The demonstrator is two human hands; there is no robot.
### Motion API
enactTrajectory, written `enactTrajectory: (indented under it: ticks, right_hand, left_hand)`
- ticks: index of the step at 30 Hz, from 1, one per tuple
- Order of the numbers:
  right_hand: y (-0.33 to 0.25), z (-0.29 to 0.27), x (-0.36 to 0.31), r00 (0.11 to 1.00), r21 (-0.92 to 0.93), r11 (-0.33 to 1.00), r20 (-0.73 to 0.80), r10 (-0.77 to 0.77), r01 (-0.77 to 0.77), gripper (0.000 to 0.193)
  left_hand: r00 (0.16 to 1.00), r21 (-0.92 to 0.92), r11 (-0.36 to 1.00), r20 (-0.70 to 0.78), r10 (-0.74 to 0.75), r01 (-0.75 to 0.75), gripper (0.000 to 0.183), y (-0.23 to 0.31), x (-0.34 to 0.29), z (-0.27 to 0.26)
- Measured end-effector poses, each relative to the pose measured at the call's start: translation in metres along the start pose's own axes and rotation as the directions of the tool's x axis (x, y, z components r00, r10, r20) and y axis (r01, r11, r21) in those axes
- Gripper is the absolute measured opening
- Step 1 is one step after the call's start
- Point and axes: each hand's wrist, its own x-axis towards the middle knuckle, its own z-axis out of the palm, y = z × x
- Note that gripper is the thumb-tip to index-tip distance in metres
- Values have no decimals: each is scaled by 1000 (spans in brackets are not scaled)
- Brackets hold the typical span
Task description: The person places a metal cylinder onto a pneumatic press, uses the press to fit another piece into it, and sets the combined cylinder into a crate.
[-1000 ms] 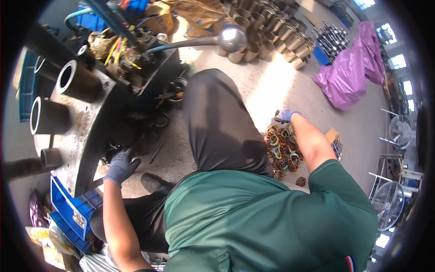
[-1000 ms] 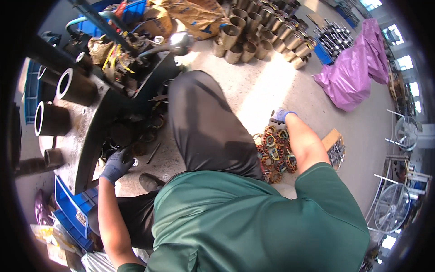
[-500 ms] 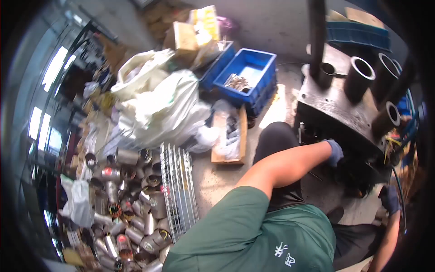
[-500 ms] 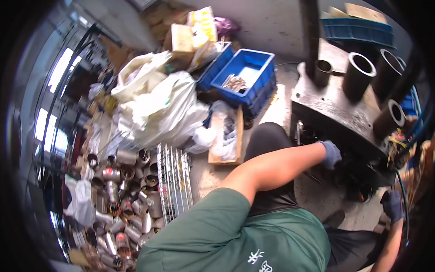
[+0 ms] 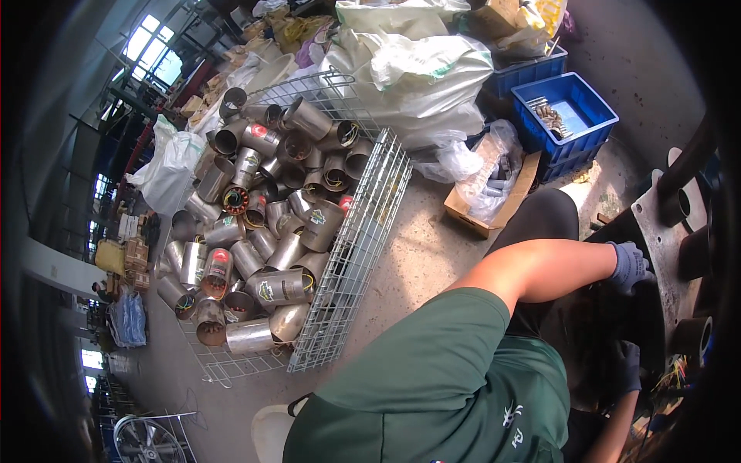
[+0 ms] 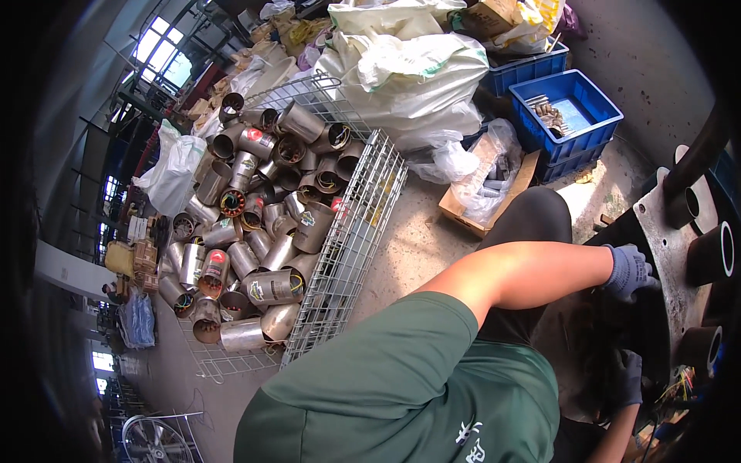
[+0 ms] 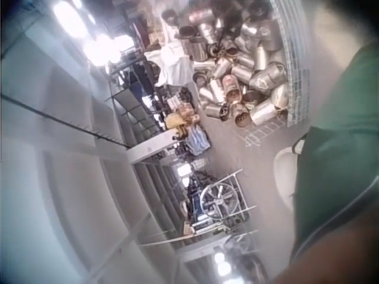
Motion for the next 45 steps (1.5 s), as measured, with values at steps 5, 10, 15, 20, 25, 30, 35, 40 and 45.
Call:
enactTrajectory:
  ticks: [5, 10, 15, 20, 25, 30, 35, 40, 45]
  right_hand:
    - [14, 10, 34, 929, -13, 999, 368, -40, 48, 39]
    - [28, 37, 19, 855, 47, 980, 497, 144, -192, 42]
    - [-67, -16, 30, 815, -36, 950, 503, 286, -311, 44]
    - [-65, -21, 18, 833, -38, 951, 472, 288, -307, 41]
    - [-60, -20, 11, 898, -45, 971, 374, 234, -234, 40]
    - [-99, -45, 16, 937, -9, 976, 278, 212, -219, 36]
    - [-96, -43, 9, 991, 75, 997, 132, 26, -36, 24]
    - [-114, -57, 8, 997, 149, 989, 65, -28, 18, 19]
    - [-134, -83, 3, 965, 179, 984, 260, -31, -16, 20]
  left_hand:
    - [613, -336, 927, -772, -168, -170, 55, -7, -68, -111]
    - [477, -625, 753, -736, -480, -207, 42, -32, -228, -190]
    - [478, -154, 572, -402, -781, 806, 43, -83, -474, -208]
    - [-179, 439, -96, 153, -972, 893, 78, -83, -650, -199]
    - [-268, 400, -173, 196, -943, 900, 85, -51, -702, -174]
    - [-306, 415, -243, 94, -947, 877, 79, -23, -653, -198]
    - [-279, 298, -286, -66, -958, 911, 67, 6, -644, -236]
    - [135, 428, -62, -415, -900, 902, 56, 5, -611, -239]
    - [418, 361, 245, -556, -718, 900, 44, -30, -522, -241]
